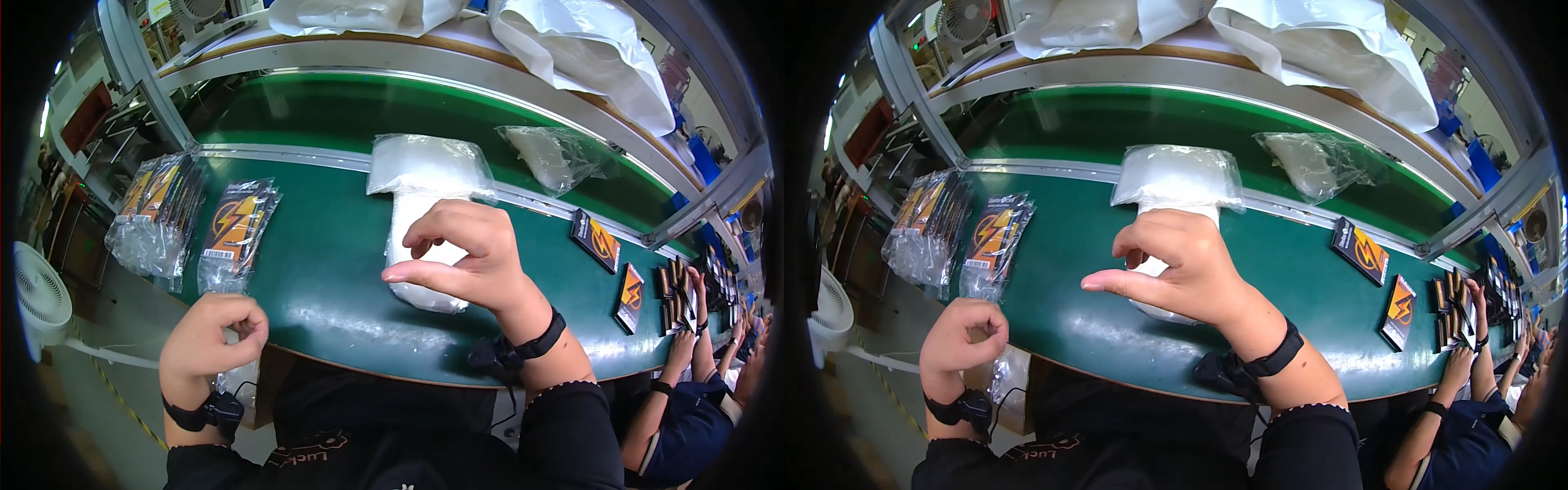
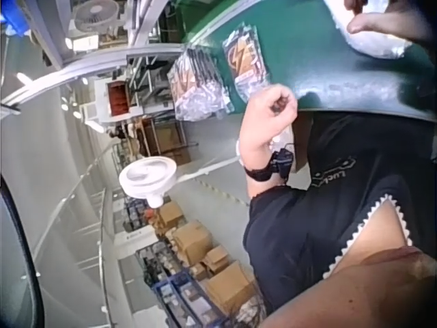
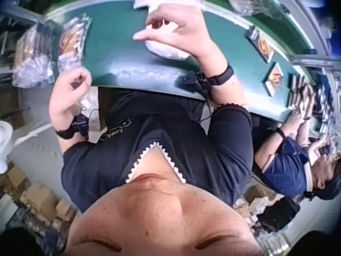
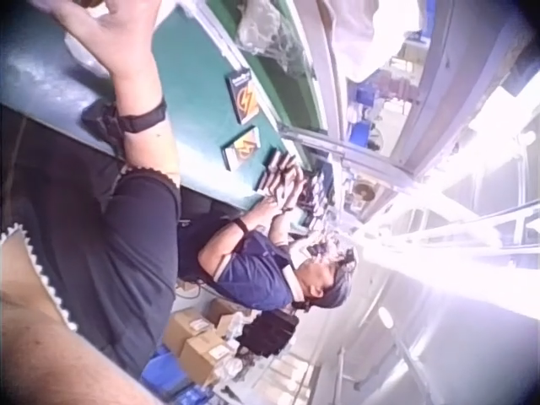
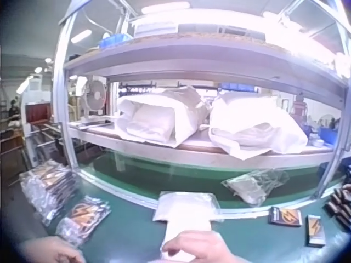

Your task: The recorder is packaging small boxed items (Stellar Cell brand) into plastic bags on an assembly line.

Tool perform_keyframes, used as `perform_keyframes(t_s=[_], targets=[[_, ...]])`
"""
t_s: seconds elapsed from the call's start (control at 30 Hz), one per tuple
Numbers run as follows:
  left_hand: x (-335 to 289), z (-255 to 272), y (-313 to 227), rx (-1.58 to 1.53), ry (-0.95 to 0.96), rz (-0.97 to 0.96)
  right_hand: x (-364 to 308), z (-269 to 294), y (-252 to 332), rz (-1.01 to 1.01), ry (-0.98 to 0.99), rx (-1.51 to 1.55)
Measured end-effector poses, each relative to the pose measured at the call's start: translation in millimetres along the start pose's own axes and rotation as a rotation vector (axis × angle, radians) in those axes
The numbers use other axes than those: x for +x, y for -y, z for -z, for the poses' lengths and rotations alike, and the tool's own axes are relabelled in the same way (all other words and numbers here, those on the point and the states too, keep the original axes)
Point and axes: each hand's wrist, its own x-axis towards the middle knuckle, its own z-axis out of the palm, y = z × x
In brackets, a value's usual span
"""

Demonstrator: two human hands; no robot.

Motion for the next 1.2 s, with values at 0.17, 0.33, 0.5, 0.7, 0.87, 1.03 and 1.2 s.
perform_keyframes(t_s=[0.17, 0.33, 0.5, 0.7, 0.87, 1.03, 1.2], targets=[[-29, 4, 28, 0.05, -0.055, 0.379, -5, -11, -3, -0.012, 0.029, -0.005], [-39, 1, 32, 0.369, -0.061, 0.426, -6, -20, 3, -0.154, 0.092, 0.125], [-6, -19, -21, 0.343, 0.05, 0.037, -18, -28, 8, -0.736, 0.283, 0.762], [37, -43, -44, 0.006, 0.052, -0.176, -34, -28, 0, -0.869, 0.507, 1.01], [56, -71, -35, -0.202, 0.13, -0.208, -60, -22, -4, -1.013, 0.512, 1.179], [74, -90, -29, -0.253, 0.248, -0.223, -74, -3, -11, -1.006, 0.682, 1.181], [92, -94, -26, -0.307, 0.363, -0.31, -78, 0, -21, -1.007, 0.772, 1.181]])
